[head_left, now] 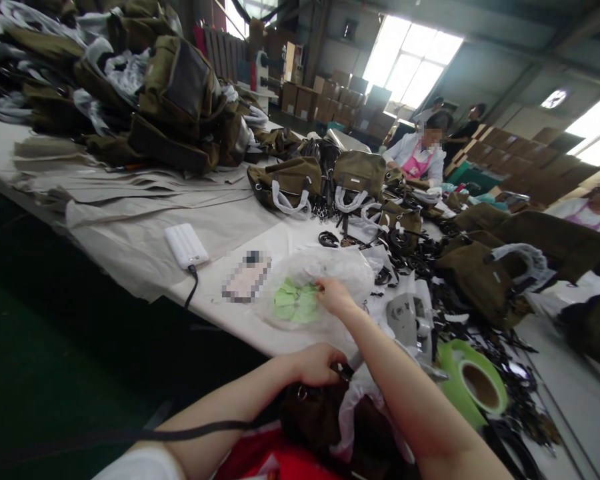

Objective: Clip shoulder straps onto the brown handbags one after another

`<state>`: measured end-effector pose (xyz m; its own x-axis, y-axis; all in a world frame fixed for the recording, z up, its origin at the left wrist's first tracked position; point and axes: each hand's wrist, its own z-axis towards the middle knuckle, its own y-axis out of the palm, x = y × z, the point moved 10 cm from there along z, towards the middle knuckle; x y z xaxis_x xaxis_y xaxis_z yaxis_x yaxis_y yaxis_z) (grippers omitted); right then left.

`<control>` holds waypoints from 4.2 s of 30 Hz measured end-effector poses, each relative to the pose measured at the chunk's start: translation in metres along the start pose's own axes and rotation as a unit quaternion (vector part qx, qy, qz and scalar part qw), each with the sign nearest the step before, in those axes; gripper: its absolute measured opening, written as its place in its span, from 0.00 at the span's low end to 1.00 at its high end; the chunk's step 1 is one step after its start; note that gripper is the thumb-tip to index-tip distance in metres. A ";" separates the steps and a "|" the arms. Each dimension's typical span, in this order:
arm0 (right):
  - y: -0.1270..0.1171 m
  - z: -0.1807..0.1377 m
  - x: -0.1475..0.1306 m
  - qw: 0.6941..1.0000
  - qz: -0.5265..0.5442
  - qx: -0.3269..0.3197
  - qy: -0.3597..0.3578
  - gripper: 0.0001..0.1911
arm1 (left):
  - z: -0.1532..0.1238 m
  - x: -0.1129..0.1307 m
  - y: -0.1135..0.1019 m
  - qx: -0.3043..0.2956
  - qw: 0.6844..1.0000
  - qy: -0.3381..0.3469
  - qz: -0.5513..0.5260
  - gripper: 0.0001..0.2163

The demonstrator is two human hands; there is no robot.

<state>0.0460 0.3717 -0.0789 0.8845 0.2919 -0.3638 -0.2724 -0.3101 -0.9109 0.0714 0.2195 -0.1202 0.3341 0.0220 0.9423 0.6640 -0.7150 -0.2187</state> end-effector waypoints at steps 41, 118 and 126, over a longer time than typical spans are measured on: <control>0.080 -0.160 0.011 0.556 0.807 -0.031 0.198 0.14 | -0.052 -0.009 -0.059 0.255 0.900 0.032 -0.351 0.23; 0.061 -0.276 0.055 0.994 0.023 0.018 0.102 0.14 | -0.022 0.054 0.039 0.047 0.940 -0.013 0.337 0.11; 0.076 -0.264 0.041 0.998 0.033 -0.045 0.029 0.15 | -0.021 0.053 0.042 0.038 0.943 -0.019 0.330 0.10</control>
<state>0.1617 0.1216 -0.1116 0.8870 0.2166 -0.4078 -0.2975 -0.4075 -0.8634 0.1035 0.1759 -0.0743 0.7138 -0.3850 0.5850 0.3484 -0.5293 -0.7736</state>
